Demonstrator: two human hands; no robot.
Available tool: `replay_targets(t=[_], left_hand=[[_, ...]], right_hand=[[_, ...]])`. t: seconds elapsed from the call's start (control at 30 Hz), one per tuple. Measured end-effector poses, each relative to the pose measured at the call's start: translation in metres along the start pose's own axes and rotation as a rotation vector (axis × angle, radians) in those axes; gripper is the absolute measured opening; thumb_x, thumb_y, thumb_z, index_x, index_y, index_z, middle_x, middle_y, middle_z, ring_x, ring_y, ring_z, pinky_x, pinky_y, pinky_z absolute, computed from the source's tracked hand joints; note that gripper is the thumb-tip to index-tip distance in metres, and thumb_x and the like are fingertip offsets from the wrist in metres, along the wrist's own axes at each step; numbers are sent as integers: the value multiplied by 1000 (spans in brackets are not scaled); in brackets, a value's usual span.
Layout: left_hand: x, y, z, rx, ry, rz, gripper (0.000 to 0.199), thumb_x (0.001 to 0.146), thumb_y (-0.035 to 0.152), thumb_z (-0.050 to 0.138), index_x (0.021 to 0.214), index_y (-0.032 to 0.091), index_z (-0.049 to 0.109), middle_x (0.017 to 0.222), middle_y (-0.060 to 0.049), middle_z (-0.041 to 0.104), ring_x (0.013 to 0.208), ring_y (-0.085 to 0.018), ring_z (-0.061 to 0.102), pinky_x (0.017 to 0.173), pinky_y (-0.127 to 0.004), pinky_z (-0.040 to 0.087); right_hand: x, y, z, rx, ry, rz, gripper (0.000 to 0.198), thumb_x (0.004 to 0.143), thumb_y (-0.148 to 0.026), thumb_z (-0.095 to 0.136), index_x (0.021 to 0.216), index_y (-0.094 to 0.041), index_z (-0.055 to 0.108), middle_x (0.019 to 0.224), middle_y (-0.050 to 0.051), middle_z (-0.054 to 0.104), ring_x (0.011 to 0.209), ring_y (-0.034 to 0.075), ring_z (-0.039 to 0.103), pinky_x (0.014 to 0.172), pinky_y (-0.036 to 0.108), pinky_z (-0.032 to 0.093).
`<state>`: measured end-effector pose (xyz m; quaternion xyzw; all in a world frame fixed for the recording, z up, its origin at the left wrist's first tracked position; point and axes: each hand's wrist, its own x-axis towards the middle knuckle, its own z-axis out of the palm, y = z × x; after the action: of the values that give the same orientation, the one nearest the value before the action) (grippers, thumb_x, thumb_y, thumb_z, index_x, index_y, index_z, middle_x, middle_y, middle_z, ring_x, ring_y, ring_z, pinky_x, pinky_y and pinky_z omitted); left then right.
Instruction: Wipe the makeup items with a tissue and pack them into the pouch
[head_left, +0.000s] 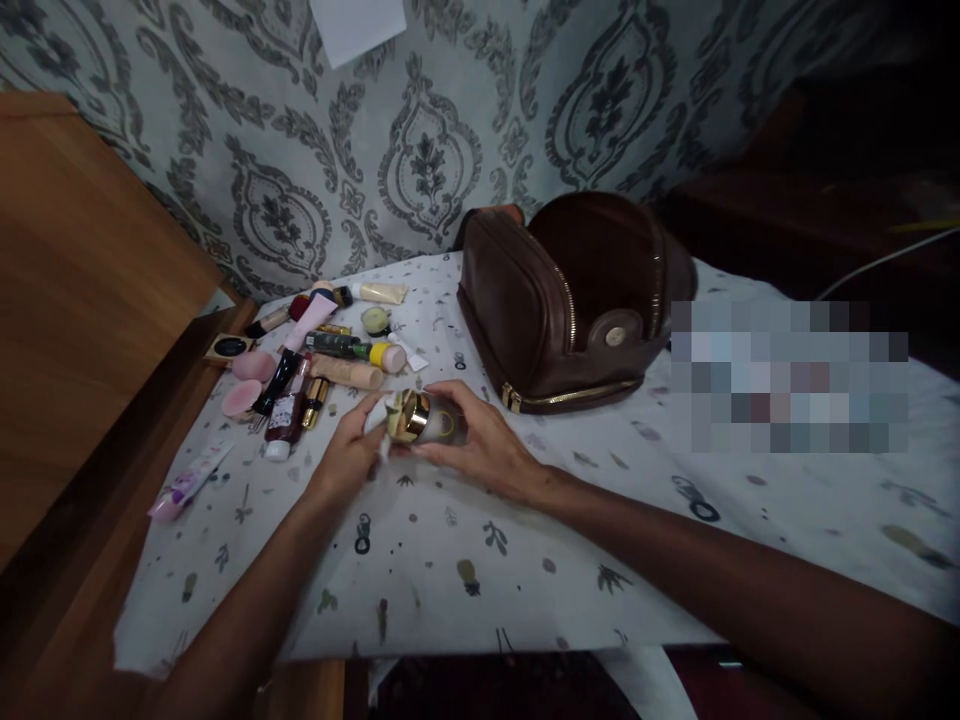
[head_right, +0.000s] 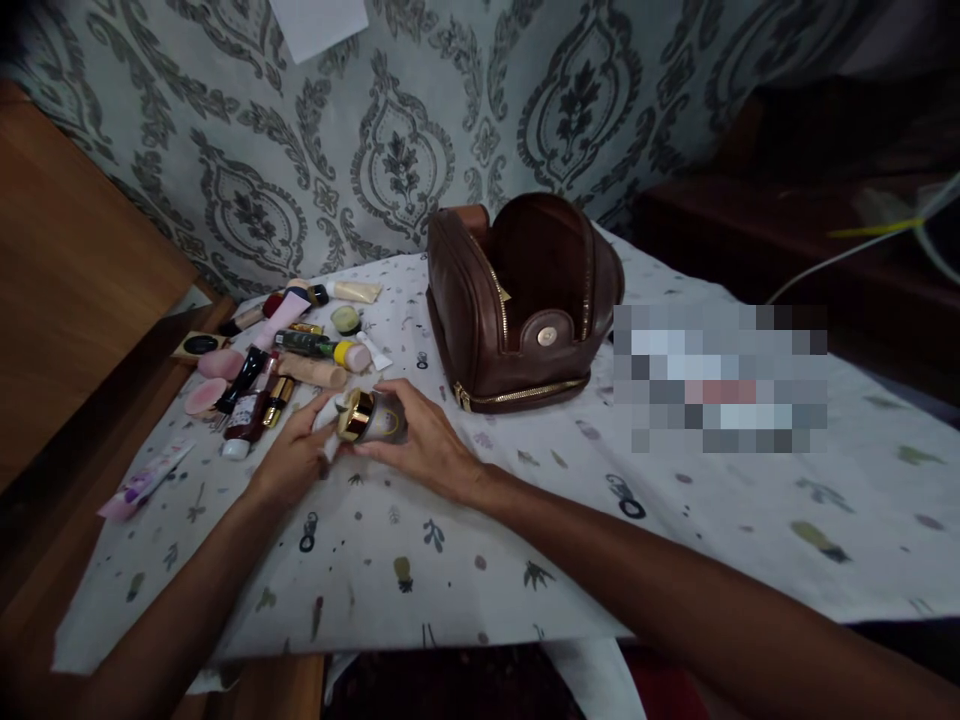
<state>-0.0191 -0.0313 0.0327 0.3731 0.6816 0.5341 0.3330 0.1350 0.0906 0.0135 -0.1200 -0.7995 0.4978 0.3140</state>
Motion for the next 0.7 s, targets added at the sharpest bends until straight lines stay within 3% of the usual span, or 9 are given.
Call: replay_targets(t=[0.1,0.17,0.33,0.7], left_hand=[[-3,7,5,65,-64,89,44,80,36,69,120,18,61,92,-2,67,78,-16,60,65,-22,47],[-4,9,7,83,-77,104,42,80,39,69,115,16,62,91,-3,67,85,-18,61,72,-24,49],[-7,4,9,27,-164,-42,41,83,53,63,98,14,61,72,1,59,57,-12,54,54,-23,47],[-17,13,12,432,-158,173,37,94,49,46,75,17,52,63,3,46,59,-11,42,55,-23,33]], right_hand=[[2,2,0,-27,62,-6,54,73,-29,80,116,-21,50,113,6,63,105,24,62,91,41,50],[2,4,1,-76,88,-39,53,72,-28,80,116,-22,50,113,7,62,104,25,61,90,42,50],[0,7,0,-229,142,-126,58,72,-30,80,121,-22,49,116,10,58,109,28,57,94,47,48],[0,5,-12,-505,96,-79,64,72,-51,80,123,-23,54,108,10,55,105,31,56,88,47,52]])
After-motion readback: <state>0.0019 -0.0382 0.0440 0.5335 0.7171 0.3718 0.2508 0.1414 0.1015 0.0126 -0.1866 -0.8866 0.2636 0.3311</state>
